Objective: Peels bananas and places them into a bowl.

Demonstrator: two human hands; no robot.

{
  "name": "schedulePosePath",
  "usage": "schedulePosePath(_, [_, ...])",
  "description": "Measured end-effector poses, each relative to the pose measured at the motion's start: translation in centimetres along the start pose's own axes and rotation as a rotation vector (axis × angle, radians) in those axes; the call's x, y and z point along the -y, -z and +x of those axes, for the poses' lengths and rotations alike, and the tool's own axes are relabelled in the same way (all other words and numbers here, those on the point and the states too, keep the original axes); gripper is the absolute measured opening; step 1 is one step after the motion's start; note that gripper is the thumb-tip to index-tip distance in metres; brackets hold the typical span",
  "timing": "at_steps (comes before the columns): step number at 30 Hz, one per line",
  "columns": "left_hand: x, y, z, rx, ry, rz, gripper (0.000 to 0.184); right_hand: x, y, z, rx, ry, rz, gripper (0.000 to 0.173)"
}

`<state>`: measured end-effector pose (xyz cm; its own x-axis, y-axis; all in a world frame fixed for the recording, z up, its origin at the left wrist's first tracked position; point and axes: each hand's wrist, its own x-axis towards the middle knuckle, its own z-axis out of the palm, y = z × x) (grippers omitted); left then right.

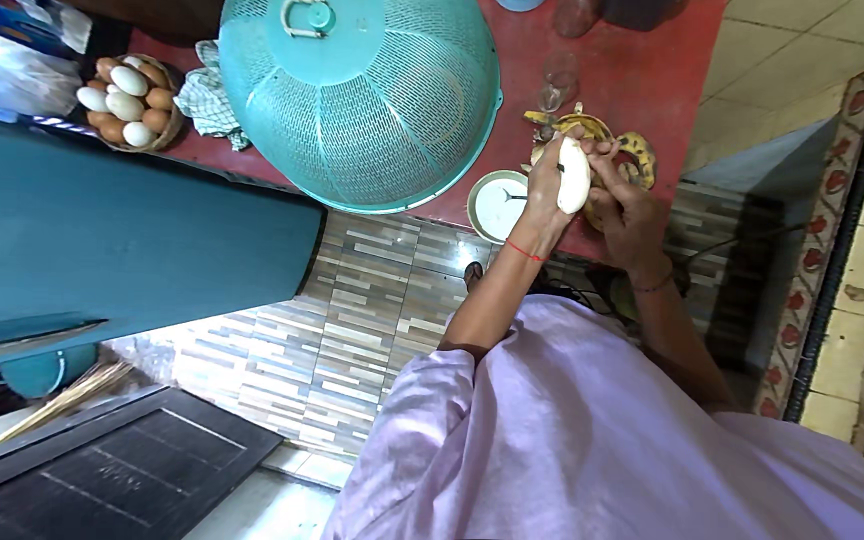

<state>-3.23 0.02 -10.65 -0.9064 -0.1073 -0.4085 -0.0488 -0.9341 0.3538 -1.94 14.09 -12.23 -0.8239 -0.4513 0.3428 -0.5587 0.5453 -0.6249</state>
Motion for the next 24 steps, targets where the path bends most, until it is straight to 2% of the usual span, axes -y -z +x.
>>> schedulePosePath(10, [0.12, 0.48, -0.17, 0.082, 0.041, 0.007, 0.035, -0.89, 0.55, 0.2, 0.041, -0.028, 0.042, 0.041])
schedulePosePath(24, [0.51, 0.06, -0.74, 0.013, 0.099, -0.019, 0.035, -0.38, 0.58, 0.28, -0.041, -0.024, -0.056, 0.038])
